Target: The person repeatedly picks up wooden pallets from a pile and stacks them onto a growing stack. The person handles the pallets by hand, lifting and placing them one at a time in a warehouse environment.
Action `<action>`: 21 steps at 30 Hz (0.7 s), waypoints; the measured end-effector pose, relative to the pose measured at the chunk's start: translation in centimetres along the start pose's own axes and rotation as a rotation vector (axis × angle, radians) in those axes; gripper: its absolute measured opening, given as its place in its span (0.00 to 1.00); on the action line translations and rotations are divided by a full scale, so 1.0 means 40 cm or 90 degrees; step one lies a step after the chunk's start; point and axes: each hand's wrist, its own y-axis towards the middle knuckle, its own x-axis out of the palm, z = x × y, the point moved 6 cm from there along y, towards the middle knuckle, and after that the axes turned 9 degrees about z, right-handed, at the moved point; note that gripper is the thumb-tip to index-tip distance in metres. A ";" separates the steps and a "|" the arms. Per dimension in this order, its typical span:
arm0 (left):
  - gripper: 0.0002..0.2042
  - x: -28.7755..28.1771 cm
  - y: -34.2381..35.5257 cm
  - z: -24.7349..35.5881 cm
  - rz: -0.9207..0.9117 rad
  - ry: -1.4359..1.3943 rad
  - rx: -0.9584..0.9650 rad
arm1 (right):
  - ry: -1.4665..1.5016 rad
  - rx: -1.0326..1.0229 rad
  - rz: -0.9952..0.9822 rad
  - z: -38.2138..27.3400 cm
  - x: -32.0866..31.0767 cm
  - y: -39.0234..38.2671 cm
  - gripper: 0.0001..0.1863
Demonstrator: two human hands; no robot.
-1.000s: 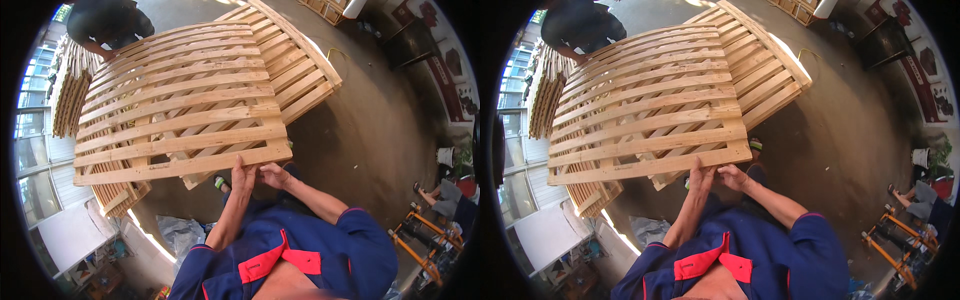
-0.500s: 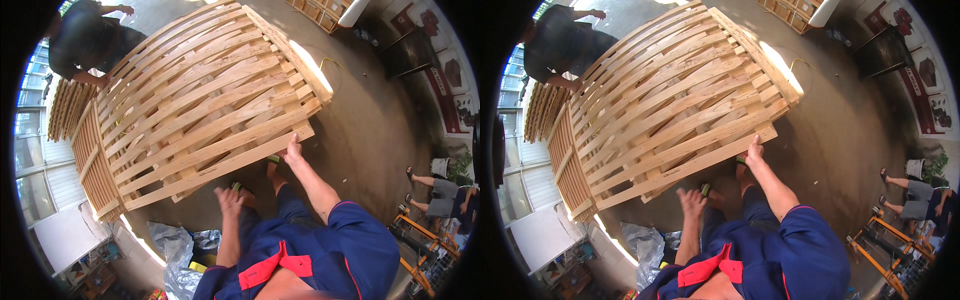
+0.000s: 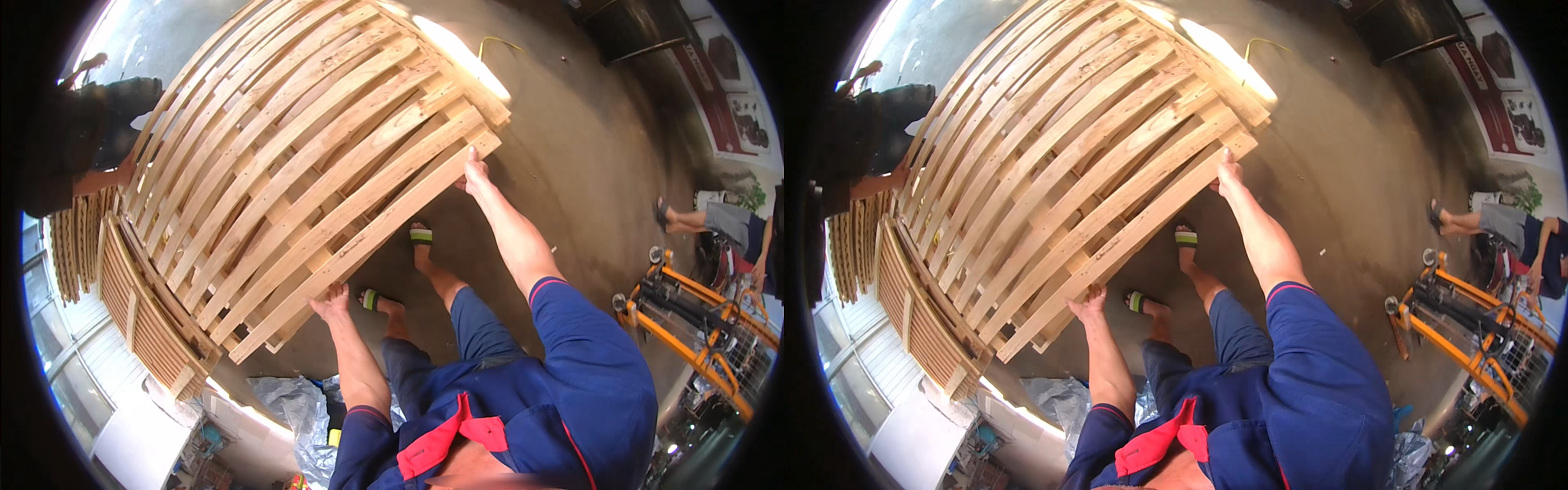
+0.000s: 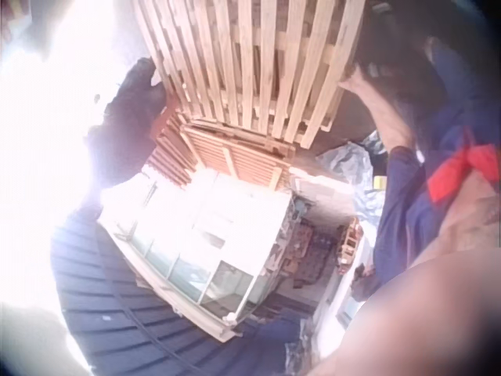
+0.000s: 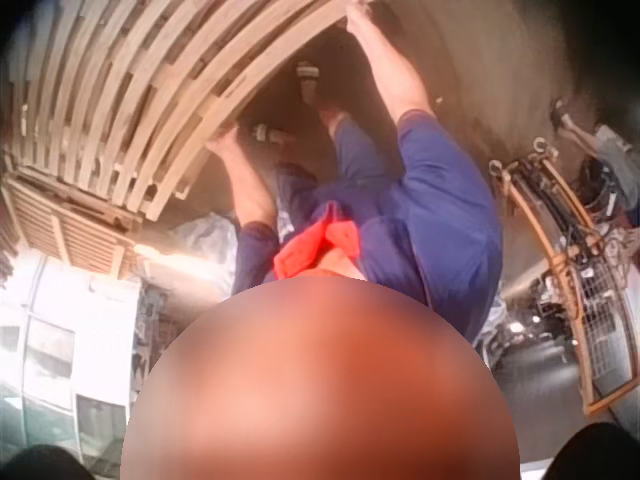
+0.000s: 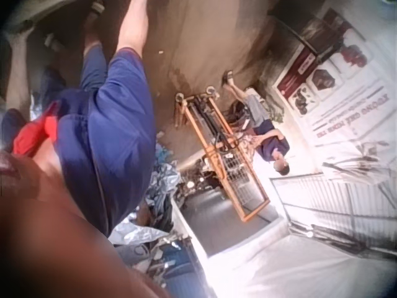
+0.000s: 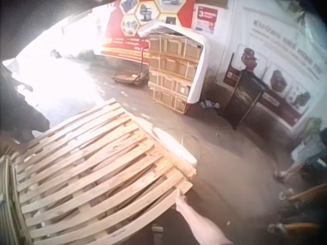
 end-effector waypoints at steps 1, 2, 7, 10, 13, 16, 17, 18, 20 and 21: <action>0.49 0.010 0.013 0.011 -0.014 0.021 0.024 | -0.022 0.003 -0.005 0.003 0.015 0.010 0.35; 0.47 0.014 0.029 0.020 -0.010 0.038 0.062 | 0.027 0.023 0.006 0.012 0.024 0.020 0.36; 0.33 0.010 0.116 0.008 0.054 0.089 0.047 | -0.050 -0.016 -0.065 0.041 0.071 0.050 0.37; 0.30 -0.021 0.128 0.008 0.120 0.085 0.054 | -0.040 -0.041 0.002 0.037 0.050 0.059 0.36; 0.28 -0.069 0.115 -0.023 0.151 0.190 0.029 | -0.070 -0.003 0.069 0.027 0.000 0.066 0.36; 0.24 -0.110 0.112 -0.020 0.196 0.231 0.115 | -0.066 -0.022 0.019 0.010 -0.016 0.070 0.36; 0.22 -0.139 0.112 -0.016 0.278 0.241 0.142 | -0.073 0.027 0.008 0.024 -0.019 0.071 0.36; 0.20 -0.140 0.119 -0.008 0.252 0.290 0.175 | -0.060 0.011 0.016 0.021 -0.021 0.073 0.37; 0.18 -0.135 0.133 0.002 0.212 0.389 0.217 | -0.107 -0.041 0.037 0.013 -0.012 0.077 0.37; 0.17 -0.135 0.140 -0.003 0.182 0.368 0.190 | -0.110 -0.041 0.057 0.009 0.001 0.079 0.38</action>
